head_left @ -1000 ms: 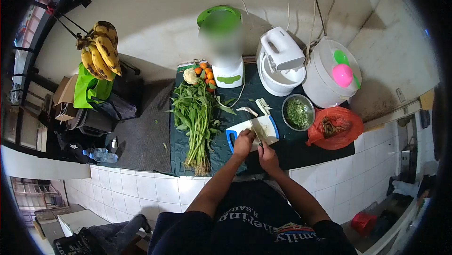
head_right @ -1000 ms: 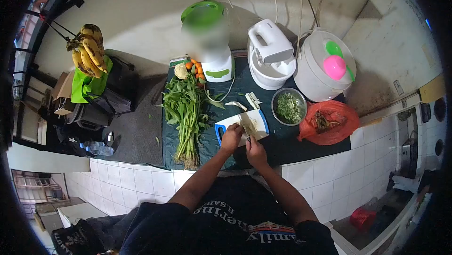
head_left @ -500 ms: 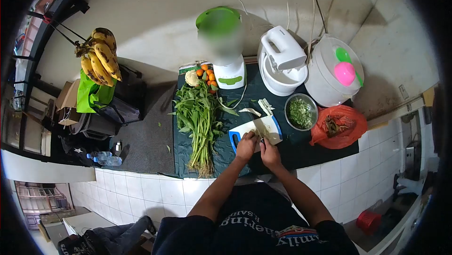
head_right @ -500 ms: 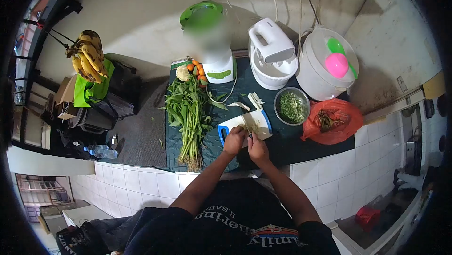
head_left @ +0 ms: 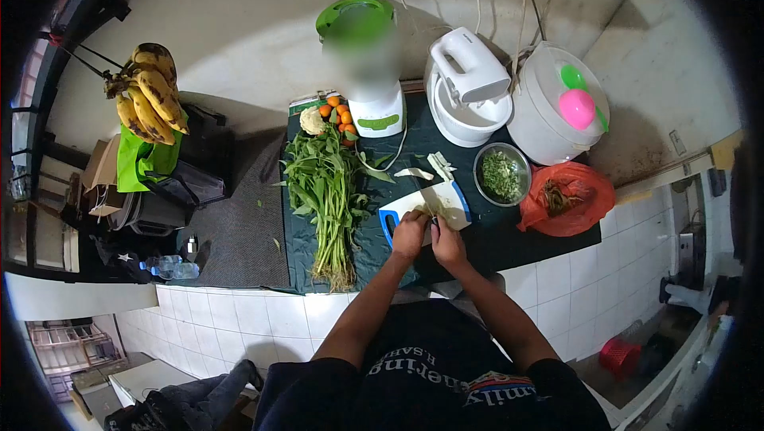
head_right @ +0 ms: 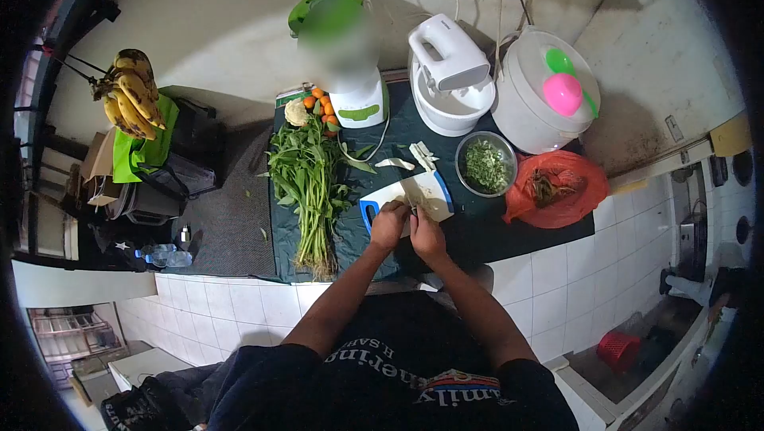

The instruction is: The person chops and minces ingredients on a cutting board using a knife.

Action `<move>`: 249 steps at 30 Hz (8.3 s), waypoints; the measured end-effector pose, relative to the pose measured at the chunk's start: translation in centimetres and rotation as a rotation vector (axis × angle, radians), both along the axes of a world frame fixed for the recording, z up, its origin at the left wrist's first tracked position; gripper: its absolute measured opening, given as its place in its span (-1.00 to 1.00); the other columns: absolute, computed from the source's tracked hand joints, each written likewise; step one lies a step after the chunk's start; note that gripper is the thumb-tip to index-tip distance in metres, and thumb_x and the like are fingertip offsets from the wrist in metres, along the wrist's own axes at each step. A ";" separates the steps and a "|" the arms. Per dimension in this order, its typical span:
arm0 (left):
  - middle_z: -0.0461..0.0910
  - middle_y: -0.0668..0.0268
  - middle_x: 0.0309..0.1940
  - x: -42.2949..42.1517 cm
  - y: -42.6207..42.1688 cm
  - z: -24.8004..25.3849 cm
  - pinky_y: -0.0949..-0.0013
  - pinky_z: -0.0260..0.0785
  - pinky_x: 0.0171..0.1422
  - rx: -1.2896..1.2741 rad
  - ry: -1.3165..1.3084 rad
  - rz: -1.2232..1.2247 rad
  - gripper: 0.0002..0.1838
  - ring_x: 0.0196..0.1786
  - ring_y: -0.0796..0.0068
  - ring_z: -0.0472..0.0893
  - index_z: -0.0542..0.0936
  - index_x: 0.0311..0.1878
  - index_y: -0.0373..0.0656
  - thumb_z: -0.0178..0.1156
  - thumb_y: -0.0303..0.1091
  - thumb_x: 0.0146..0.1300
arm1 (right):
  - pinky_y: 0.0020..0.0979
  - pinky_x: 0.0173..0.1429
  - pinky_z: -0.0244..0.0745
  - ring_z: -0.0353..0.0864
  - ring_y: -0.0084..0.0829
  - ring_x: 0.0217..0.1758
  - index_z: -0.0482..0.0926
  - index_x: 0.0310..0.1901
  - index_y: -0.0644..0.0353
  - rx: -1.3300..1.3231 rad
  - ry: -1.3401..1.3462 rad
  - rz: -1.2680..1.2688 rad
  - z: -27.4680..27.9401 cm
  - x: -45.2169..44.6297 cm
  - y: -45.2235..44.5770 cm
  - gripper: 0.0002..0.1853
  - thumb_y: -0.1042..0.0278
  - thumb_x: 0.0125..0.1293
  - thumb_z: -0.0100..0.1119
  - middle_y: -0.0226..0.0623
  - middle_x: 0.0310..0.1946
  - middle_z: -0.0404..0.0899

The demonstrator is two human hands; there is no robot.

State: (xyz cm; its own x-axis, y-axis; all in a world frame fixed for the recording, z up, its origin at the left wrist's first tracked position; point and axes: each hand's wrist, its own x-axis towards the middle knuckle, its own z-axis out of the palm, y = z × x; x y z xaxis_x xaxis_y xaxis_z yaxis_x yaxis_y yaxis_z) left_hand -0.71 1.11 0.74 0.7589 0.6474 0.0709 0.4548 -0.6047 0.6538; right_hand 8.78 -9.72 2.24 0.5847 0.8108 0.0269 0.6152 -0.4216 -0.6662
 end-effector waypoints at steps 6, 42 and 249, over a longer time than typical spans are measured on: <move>0.67 0.16 -0.02 0.1 -0.1 -0.6 0.09 0.58 0.17 0.042 0.029 -0.010 -0.79 0.10 0.03 0.63 0.73 -0.06 -0.15 0.21 -0.43 0.28 | 0.11 -0.04 0.57 0.69 0.23 -0.14 0.50 0.27 0.33 -0.016 0.005 0.009 1.1 -0.9 -2.2 -0.58 0.19 0.58 0.06 0.19 -0.20 0.69; 0.67 0.10 -0.12 0.4 0.1 -0.6 -0.02 0.56 0.07 -0.110 -0.035 0.106 -0.83 0.01 -0.06 0.65 0.70 -0.09 -0.17 0.27 -0.33 0.33 | 0.15 0.04 0.54 0.66 0.30 -0.08 0.51 0.25 0.33 -0.027 0.098 0.019 1.5 0.2 -0.8 -0.61 0.21 0.58 0.06 0.21 -0.21 0.69; 0.69 0.03 -0.17 -0.7 0.6 -1.4 -0.02 0.57 0.03 -0.109 -0.084 0.104 -0.83 -0.08 -0.09 0.68 0.73 -0.14 -0.25 0.27 -0.40 0.28 | 0.09 0.10 0.56 0.68 0.25 0.01 0.36 0.50 0.18 0.006 0.100 0.093 0.9 -2.1 -2.3 -0.49 0.26 0.59 0.01 0.23 0.00 0.68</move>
